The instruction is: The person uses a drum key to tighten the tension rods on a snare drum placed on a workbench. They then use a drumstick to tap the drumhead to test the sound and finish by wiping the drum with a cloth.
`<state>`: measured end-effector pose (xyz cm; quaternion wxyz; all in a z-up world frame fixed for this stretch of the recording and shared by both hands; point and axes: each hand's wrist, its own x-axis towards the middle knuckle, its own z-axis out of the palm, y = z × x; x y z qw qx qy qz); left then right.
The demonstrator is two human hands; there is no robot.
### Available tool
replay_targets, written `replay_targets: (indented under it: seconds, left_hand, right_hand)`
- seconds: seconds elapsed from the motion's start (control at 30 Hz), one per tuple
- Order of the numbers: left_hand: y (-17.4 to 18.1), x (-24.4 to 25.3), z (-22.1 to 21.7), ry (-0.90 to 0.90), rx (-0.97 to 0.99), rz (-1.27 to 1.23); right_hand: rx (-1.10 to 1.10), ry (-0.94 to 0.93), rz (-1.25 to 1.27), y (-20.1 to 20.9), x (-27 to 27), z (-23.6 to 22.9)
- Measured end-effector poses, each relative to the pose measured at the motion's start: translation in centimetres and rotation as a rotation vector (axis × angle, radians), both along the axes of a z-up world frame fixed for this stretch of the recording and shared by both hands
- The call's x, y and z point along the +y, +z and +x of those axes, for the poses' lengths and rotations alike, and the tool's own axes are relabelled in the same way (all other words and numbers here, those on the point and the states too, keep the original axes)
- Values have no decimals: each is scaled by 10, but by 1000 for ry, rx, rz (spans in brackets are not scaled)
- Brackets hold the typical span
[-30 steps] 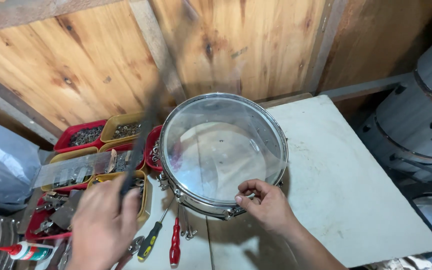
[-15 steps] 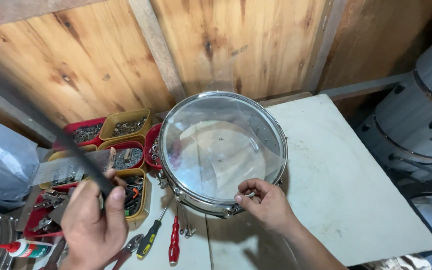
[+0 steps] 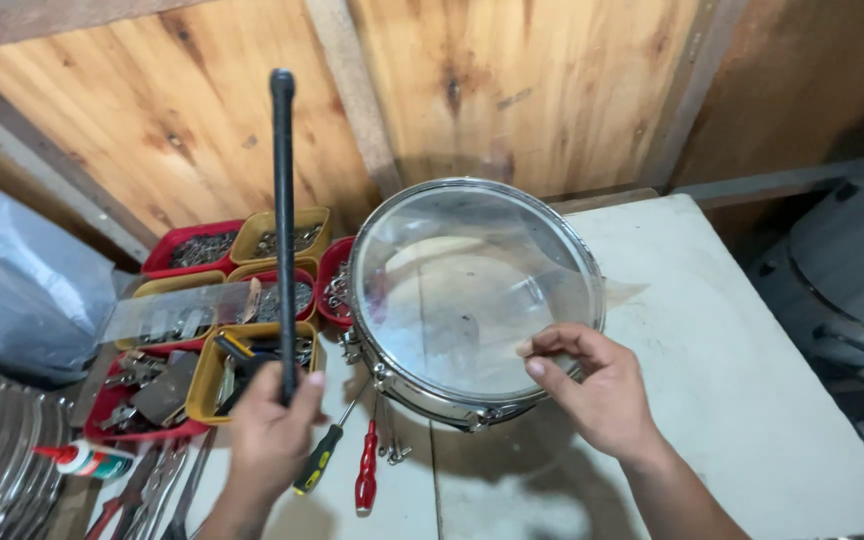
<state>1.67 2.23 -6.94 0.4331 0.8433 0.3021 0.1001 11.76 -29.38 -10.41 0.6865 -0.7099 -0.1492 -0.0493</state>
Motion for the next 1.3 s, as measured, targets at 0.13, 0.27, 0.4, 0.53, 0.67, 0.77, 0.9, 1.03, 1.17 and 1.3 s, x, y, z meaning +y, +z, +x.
replay_targets:
  seconds: [0.13, 0.27, 0.4, 0.53, 0.67, 0.77, 0.9, 1.03, 1.17, 1.3]
  left_hand:
    - [-19, -28, 16, -148, -278, -589]
    - [0, -46, 28, -140, -476, -930]
    - [24, -11, 30, -1, -690, -950]
    - [40, 56, 55, 254, -883, -652]
    - [37, 121, 78, 469, -959, -535]
    - [-8, 182, 120, 607, -1112, -524]
    - [-72, 248, 156, 730, -820, -227]
    - [-75, 233, 140, 823, -195, -250]
    - [-134, 251, 158, 796, -473, -647]
    - [-143, 253, 170, 801, -440, -723]
  right_hand:
    - [-447, 132, -160, 35, 16, -33]
    - [-983, 665, -582, -38, 36, -21]
    - [-776, 783, -226, 51, 50, -72]
    - [-444, 875, -307, 14, 29, -60]
    - [-254, 771, -381, -19, -15, -47]
    - [-206, 454, -386, -30, -40, -49]
    - [-86, 342, -381, -61, -76, -43]
    - [358, 99, -460, -73, -106, -48]
    - [807, -280, -69, -73, -112, -62]
    - [895, -367, -135, -38, -83, -69]
